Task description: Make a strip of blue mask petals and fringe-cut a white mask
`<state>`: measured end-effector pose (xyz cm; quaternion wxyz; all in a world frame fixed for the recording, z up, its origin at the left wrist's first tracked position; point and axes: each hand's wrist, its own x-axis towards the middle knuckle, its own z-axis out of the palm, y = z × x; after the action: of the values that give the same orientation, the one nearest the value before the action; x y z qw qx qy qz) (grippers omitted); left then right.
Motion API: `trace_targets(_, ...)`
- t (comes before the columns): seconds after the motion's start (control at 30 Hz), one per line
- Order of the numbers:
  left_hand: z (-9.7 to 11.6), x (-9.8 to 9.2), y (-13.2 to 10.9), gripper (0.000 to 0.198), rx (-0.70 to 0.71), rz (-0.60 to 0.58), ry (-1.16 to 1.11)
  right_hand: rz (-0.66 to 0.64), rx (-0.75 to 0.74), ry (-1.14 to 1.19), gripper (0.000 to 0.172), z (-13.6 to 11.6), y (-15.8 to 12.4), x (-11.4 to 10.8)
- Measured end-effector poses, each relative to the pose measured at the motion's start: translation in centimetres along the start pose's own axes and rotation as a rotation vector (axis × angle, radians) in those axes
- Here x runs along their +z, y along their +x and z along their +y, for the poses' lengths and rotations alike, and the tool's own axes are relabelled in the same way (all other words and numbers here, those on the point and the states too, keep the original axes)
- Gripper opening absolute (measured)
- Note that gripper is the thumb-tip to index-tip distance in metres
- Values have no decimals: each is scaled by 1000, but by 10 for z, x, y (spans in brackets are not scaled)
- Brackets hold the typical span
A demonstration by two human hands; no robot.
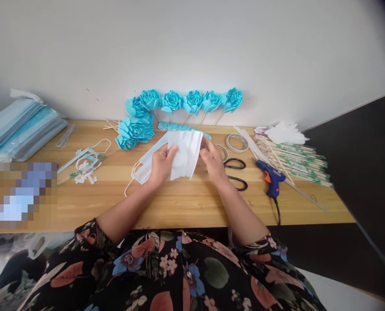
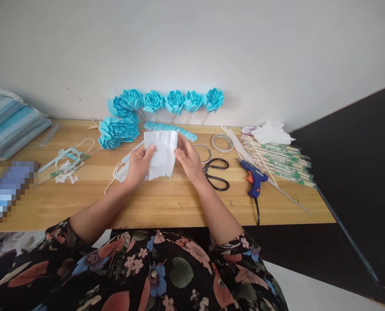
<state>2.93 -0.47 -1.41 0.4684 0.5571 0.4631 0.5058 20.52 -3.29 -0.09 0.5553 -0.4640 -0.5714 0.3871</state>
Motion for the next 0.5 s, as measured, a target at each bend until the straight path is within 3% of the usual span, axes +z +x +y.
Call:
trace_targets(0.1,6,2,-6,35,66,-39,155,44,45,-83,85,-1,-1,3)
trace_targets(0.2,9,3,-9,36,83,-67,197,113,98,-110,76,3,-2,5)
trace_targets(0.4,3,3,-6,48,-72,-96,-37,294,76,-15,36,16,1,1)
trace_targets(0.5,3,3,-5,53,-159,-130,-134,325,81,-44,33,16,2,-1)
